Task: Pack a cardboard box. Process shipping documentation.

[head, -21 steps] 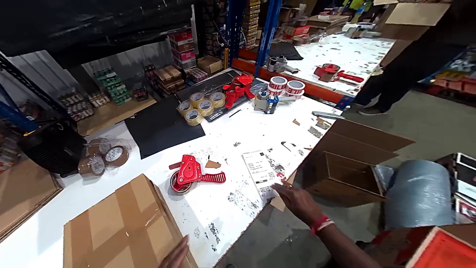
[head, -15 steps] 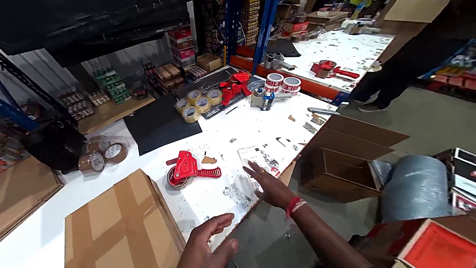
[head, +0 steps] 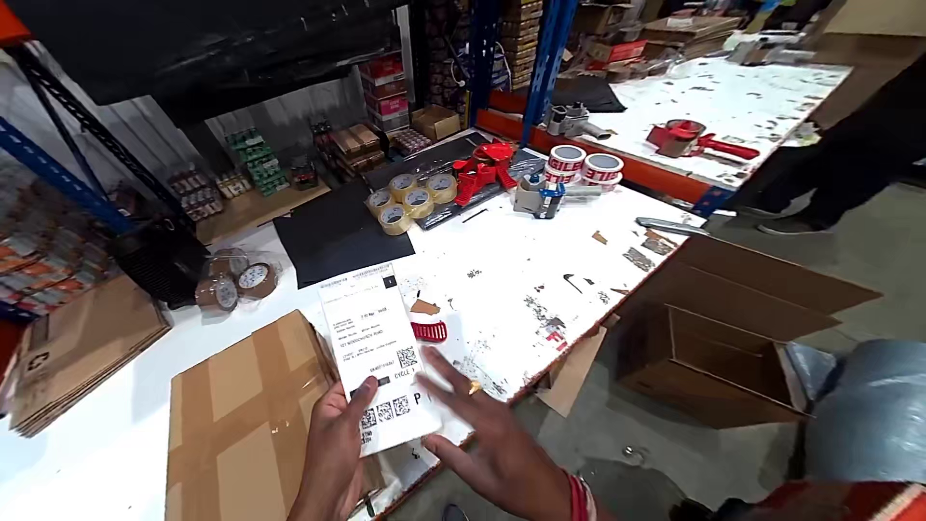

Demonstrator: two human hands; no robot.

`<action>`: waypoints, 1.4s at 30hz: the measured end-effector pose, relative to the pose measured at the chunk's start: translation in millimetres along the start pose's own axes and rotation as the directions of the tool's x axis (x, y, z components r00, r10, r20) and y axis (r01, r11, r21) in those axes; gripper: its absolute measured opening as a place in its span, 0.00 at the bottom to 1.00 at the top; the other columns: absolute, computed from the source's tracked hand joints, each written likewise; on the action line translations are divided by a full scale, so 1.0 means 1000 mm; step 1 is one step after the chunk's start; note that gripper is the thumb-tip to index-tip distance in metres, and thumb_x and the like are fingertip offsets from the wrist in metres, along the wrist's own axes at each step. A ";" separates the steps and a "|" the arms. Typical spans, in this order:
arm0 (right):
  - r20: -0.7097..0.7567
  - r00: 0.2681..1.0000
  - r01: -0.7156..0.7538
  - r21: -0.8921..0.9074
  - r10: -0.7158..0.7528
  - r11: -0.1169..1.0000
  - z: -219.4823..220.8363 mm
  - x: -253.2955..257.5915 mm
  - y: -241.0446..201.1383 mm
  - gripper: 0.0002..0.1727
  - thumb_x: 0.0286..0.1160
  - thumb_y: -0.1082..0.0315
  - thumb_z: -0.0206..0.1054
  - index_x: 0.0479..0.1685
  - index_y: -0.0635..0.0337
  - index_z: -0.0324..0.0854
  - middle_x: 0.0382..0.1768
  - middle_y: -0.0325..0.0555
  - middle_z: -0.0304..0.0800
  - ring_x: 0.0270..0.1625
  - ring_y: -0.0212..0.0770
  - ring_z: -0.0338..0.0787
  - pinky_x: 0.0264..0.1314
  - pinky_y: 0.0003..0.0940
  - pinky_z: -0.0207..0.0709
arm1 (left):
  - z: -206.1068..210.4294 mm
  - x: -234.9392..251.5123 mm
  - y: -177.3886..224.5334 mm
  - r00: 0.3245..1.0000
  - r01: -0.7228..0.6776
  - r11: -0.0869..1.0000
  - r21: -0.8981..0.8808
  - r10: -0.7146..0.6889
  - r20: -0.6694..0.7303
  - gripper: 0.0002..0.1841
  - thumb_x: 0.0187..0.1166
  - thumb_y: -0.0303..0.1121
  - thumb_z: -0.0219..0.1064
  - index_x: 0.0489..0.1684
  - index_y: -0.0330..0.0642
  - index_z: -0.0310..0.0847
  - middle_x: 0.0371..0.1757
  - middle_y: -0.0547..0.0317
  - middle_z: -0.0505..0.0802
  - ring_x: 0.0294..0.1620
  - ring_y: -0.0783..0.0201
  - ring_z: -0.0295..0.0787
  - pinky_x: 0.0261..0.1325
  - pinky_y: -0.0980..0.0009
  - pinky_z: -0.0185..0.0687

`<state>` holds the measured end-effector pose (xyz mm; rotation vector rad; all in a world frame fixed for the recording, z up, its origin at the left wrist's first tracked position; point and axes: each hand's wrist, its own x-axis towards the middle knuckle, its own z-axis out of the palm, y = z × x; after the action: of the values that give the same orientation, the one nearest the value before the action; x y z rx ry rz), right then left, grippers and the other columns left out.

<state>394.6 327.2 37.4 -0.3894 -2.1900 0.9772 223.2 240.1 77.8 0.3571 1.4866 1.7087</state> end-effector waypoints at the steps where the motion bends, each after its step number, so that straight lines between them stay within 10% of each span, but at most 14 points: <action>1: -0.035 0.985 -0.155 0.231 0.168 0.960 0.002 -0.002 -0.002 0.30 0.75 0.63 0.73 0.75 0.70 0.78 0.79 0.55 0.79 0.78 0.41 0.83 0.77 0.38 0.82 | -0.005 -0.001 0.002 0.999 -0.041 0.999 0.026 0.042 -0.022 0.10 0.88 0.21 0.54 0.57 0.26 0.79 0.42 0.45 0.96 0.40 0.57 0.98 0.46 0.61 0.97; 4: 0.035 0.855 -0.397 0.686 0.517 0.610 0.008 -0.004 -0.014 0.12 0.74 0.77 0.71 0.54 0.71 0.87 0.42 0.48 0.98 0.40 0.41 0.99 0.46 0.38 0.96 | -0.011 -0.005 0.007 0.992 -0.099 0.993 0.063 0.104 -0.070 0.09 0.88 0.21 0.55 0.53 0.26 0.81 0.39 0.47 0.97 0.37 0.59 0.98 0.43 0.63 0.97; 6: 0.073 0.830 -0.410 0.752 0.553 0.516 0.012 -0.003 -0.020 0.06 0.76 0.79 0.68 0.46 0.70 0.88 0.34 0.49 0.98 0.33 0.41 0.99 0.38 0.36 0.95 | -0.011 -0.007 0.008 0.989 -0.122 0.991 0.055 0.126 -0.080 0.09 0.87 0.20 0.55 0.52 0.26 0.81 0.38 0.47 0.97 0.36 0.59 0.98 0.42 0.64 0.97; 23: 0.193 0.814 -0.502 0.710 0.548 0.495 0.006 0.000 -0.025 0.04 0.73 0.81 0.67 0.39 0.67 0.86 0.30 0.47 0.98 0.30 0.40 0.98 0.35 0.34 0.94 | -0.011 -0.013 0.002 0.986 -0.127 0.989 0.076 0.134 -0.095 0.10 0.88 0.20 0.55 0.54 0.27 0.81 0.39 0.47 0.97 0.36 0.60 0.98 0.41 0.65 0.97; 29: 0.178 0.860 -0.444 0.723 0.478 0.529 0.006 0.002 -0.019 0.05 0.72 0.81 0.66 0.37 0.63 0.85 0.27 0.43 0.97 0.27 0.38 0.97 0.33 0.33 0.93 | -0.018 -0.005 -0.010 0.986 -0.155 0.966 0.205 0.162 -0.021 0.28 0.79 0.14 0.61 0.80 0.30 0.64 0.59 0.45 0.93 0.51 0.58 0.97 0.51 0.63 0.96; 32: 0.138 0.900 -0.376 0.727 0.414 0.575 0.010 0.002 -0.014 0.07 0.69 0.81 0.66 0.35 0.60 0.84 0.25 0.39 0.95 0.25 0.34 0.95 0.31 0.31 0.92 | -0.032 -0.010 -0.016 0.951 -0.305 0.796 0.523 0.229 0.207 0.53 0.69 0.39 0.77 0.94 0.32 0.44 0.90 0.41 0.65 0.85 0.55 0.71 0.82 0.57 0.74; 36: 0.064 0.968 -0.214 0.721 0.244 0.659 0.015 0.001 -0.009 0.08 0.64 0.80 0.67 0.33 0.56 0.85 0.24 0.29 0.90 0.25 0.24 0.89 0.30 0.23 0.86 | -0.024 -0.032 -0.013 0.838 -0.456 0.806 0.376 0.247 0.487 0.22 0.74 0.37 0.76 0.62 0.31 0.88 0.59 0.54 0.96 0.59 0.66 0.93 0.67 0.65 0.87; 39: 0.063 0.994 -0.105 0.802 0.091 0.588 0.016 0.000 -0.004 0.06 0.69 0.77 0.70 0.35 0.53 0.85 0.28 0.32 0.93 0.30 0.28 0.94 0.34 0.28 0.91 | -0.030 -0.022 -0.013 0.930 -0.308 0.899 0.311 0.216 0.296 0.10 0.82 0.28 0.63 0.37 0.38 0.91 0.30 0.65 0.95 0.30 0.75 0.90 0.37 0.75 0.88; 42: 0.050 0.997 -0.025 0.912 -0.051 0.409 0.006 -0.005 0.006 0.03 0.77 0.60 0.73 0.43 0.45 0.89 0.31 0.26 0.91 0.34 0.22 0.92 0.37 0.22 0.89 | -0.110 0.040 0.029 0.980 -0.200 0.838 0.508 0.159 0.123 0.14 0.88 0.35 0.58 0.35 0.41 0.87 0.28 0.66 0.93 0.29 0.74 0.89 0.36 0.71 0.89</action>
<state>394.1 325.5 27.7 0.2163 -1.3410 2.0176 112.1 195.3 64.3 0.8635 1.8954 1.3825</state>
